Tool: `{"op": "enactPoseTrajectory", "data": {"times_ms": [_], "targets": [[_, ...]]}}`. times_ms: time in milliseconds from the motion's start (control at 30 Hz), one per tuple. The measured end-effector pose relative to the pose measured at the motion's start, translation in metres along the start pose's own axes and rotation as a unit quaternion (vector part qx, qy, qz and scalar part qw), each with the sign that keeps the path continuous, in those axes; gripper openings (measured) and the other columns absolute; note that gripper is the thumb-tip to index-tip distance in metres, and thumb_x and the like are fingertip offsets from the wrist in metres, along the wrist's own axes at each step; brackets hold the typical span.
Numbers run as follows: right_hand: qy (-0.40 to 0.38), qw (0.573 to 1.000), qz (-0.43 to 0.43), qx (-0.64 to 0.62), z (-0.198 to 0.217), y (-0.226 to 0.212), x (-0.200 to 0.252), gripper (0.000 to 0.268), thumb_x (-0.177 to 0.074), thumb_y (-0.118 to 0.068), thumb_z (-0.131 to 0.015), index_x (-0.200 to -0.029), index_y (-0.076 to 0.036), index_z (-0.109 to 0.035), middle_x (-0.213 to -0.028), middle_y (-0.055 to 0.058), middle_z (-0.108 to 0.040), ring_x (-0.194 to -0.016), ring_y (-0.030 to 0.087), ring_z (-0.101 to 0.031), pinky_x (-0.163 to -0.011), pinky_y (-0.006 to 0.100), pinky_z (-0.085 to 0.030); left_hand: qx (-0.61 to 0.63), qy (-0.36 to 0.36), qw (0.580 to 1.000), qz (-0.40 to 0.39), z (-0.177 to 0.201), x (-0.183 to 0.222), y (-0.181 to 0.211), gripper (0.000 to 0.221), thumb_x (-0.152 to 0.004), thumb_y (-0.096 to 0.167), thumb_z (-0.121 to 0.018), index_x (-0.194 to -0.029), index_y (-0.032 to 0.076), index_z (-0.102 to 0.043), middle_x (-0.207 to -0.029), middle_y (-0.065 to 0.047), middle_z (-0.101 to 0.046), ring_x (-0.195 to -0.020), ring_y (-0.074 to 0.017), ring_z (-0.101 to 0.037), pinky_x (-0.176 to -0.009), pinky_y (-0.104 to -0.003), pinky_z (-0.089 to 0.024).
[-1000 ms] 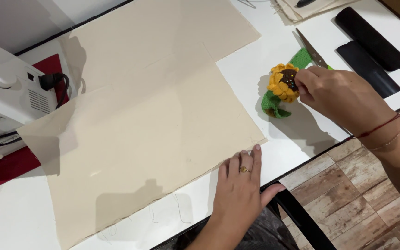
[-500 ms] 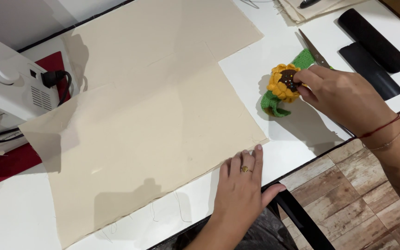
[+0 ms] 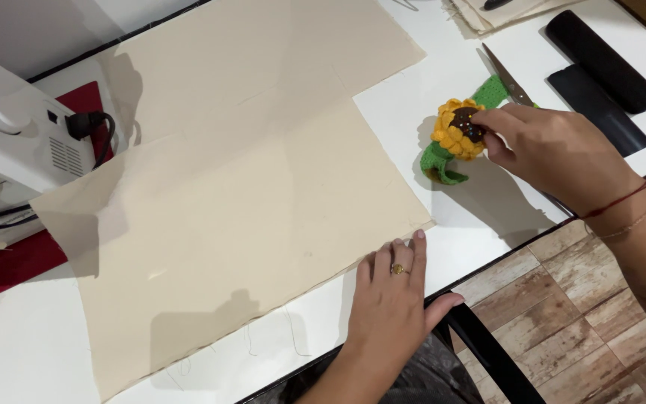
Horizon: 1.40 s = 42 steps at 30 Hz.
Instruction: Pinning the edges of fabric pieces together on a work table in preparation for sewing
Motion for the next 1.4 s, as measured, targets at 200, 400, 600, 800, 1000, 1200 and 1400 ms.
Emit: {"op": "enactPoseTrajectory", "data": {"times_ms": [200, 400, 600, 800, 1000, 1200, 1400], "targets": [[0.032, 0.995, -0.037, -0.085, -0.009, 0.001, 0.001, 0.025, -0.102, -0.028, -0.071, -0.124, -0.015, -0.07, -0.101, -0.001, -0.073, -0.067, 0.019, -0.068, -0.041, 0.033, -0.049, 0.016, -0.008, 1.0, 0.002, -0.003, 0.001, 0.0, 0.091, -0.097, 0.075, -0.045, -0.15, 0.001, -0.053, -0.122, -0.013, -0.062, -0.105, -0.0288, -0.055, -0.093, -0.042, -0.045], [0.041, 0.986, -0.039, -0.154, -0.013, 0.002, -0.001, 0.009, -0.107, -0.017, -0.067, -0.112, -0.011, -0.071, -0.109, 0.004, -0.073, -0.074, 0.022, -0.069, -0.049, 0.036, -0.052, 0.031, 0.004, 0.999, 0.004, 0.0, 0.003, -0.002, 0.087, -0.098, 0.072, -0.046, -0.148, 0.001, -0.054, -0.123, -0.015, -0.062, -0.107, -0.0301, -0.055, -0.092, -0.043, -0.045], [-0.026, 0.973, -0.133, -0.188, 0.006, 0.01, -0.022, 0.014, -0.117, -0.016, -0.059, -0.113, -0.005, -0.066, -0.07, 0.005, -0.066, -0.047, 0.017, -0.058, -0.037, 0.032, -0.046, 0.046, 0.024, 0.999, -0.001, 0.02, 0.019, -0.01, 0.087, -0.095, 0.071, -0.05, -0.149, 0.002, -0.052, -0.144, -0.021, -0.055, -0.134, -0.036, -0.05, -0.12, -0.052, -0.035], [-0.042, 0.918, -0.175, -0.353, 0.043, -0.03, -0.072, 0.019, -0.109, -0.018, -0.069, -0.118, -0.003, -0.075, -0.108, 0.011, -0.077, -0.094, 0.025, -0.072, -0.08, 0.037, -0.057, 0.352, 0.06, 0.924, -0.134, 0.062, 0.088, -0.056, 0.03, -0.108, 0.023, -0.067, -0.126, -0.002, -0.068, -0.137, -0.024, -0.066, -0.127, -0.0384, -0.062, -0.123, -0.059, -0.036], [-0.313, 0.78, -0.04, -0.54, 0.075, -0.175, -0.146, 0.019, -0.095, -0.023, -0.063, -0.11, -0.018, -0.073, -0.111, -0.002, -0.08, -0.105, 0.011, -0.075, -0.092, 0.023, -0.066, 0.333, 0.166, 0.927, -0.05, 0.069, 0.181, -0.111, 0.024, -0.102, 0.027, -0.077, -0.122, 0.014, -0.074, -0.124, -0.005, -0.074, -0.107, -0.0276, -0.074, -0.101, -0.045, -0.055], [-0.283, 0.812, 0.081, -0.504, 0.044, -0.242, -0.188, 0.02, -0.097, -0.029, -0.061, -0.106, -0.022, -0.077, -0.104, -0.007, -0.077, -0.093, 0.01, -0.069, -0.081, 0.027, -0.05, 0.262, 0.222, 0.934, 0.103, 0.104, 0.241, -0.155, 0.02, -0.095, 0.019, -0.07, -0.111, 0.01, -0.077, -0.115, -0.009, -0.073, -0.101, -0.0277, -0.073, -0.098, -0.047, -0.059], [-0.263, 0.862, 0.066, -0.428, 0.063, -0.251, -0.189, 0.036, -0.102, -0.03, -0.052, -0.132, -0.023, -0.071, -0.12, 0.001, -0.074, -0.09, 0.019, -0.068, -0.079, 0.034, -0.055, 0.198, 0.21, 0.938, 0.19, 0.11, 0.289, -0.189, 0.019, -0.09, 0.015, -0.068, -0.107, 0.011, -0.076, -0.107, -0.006, -0.077, -0.102, -0.023, -0.072, -0.103, -0.048, -0.055]]}}
Point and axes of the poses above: each hand's wrist, its own x-axis away from the middle knuckle, its own z-axis out of the back of the hand, y = z × x, the point moved 2 cm from there along -x, towards the middle knuckle
